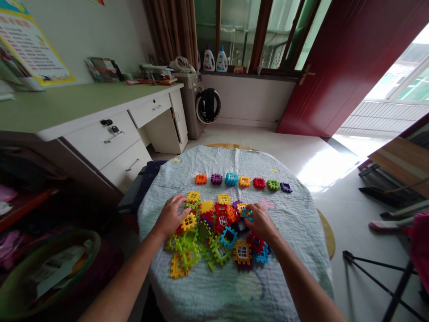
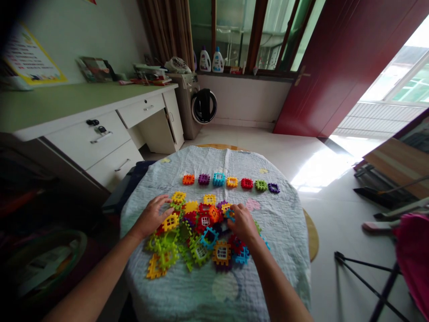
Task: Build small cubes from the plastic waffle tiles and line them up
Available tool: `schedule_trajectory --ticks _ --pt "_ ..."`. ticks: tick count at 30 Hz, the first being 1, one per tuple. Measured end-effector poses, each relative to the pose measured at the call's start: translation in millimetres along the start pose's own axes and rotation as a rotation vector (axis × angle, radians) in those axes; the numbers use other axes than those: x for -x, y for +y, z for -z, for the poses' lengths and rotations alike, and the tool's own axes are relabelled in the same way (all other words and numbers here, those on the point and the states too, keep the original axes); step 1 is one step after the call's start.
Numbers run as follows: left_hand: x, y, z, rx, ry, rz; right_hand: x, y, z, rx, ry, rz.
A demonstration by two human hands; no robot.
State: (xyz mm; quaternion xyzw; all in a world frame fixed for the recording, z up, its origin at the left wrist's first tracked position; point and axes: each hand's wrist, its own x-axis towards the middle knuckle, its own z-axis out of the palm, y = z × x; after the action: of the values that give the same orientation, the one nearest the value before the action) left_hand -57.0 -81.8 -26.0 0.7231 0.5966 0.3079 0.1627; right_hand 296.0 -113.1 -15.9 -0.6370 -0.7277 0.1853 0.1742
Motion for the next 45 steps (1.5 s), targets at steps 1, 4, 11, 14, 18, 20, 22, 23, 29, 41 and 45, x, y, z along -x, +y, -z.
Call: schedule_trajectory --ticks 1,4,11,14,18,20,22,23,29,41,45 --pt "-2 2 -1.3 -0.011 -0.009 -0.019 -1 2 3 -0.036 0.009 -0.017" --pt "-5 28 -7.1 -0.021 -0.055 -0.137 -4 7 11 -0.141 0.037 -0.085" --pt "-10 114 -40.6 -0.093 -0.371 -0.46 -13 19 11 -0.393 0.035 -0.281" --pt "-19 123 -51.7 -0.121 -0.436 -0.492 -16 29 8 -0.19 0.099 -0.208" --pt "-27 120 -47.5 0.035 -0.427 -0.363 -11 37 4 0.039 0.147 -0.076" --pt "-28 117 -40.3 0.148 -0.436 -0.246 -9 35 1 0.103 0.118 -0.046" --pt "-29 114 -33.8 0.199 -0.468 -0.16 -9 31 -3 0.135 0.085 -0.055" --pt "-28 112 -31.5 0.191 -0.482 -0.139 -9 29 -5 0.141 0.069 -0.073" --pt "-24 99 -33.9 0.006 -0.503 -0.233 -13 27 -11 0.098 0.064 -0.183" --pt "20 82 -31.1 -0.161 -0.071 -0.315 16 -6 14 -0.163 0.077 0.057" --pt "43 76 -28.3 -0.191 -0.006 -0.315 43 -49 19 -0.209 -0.131 0.195"
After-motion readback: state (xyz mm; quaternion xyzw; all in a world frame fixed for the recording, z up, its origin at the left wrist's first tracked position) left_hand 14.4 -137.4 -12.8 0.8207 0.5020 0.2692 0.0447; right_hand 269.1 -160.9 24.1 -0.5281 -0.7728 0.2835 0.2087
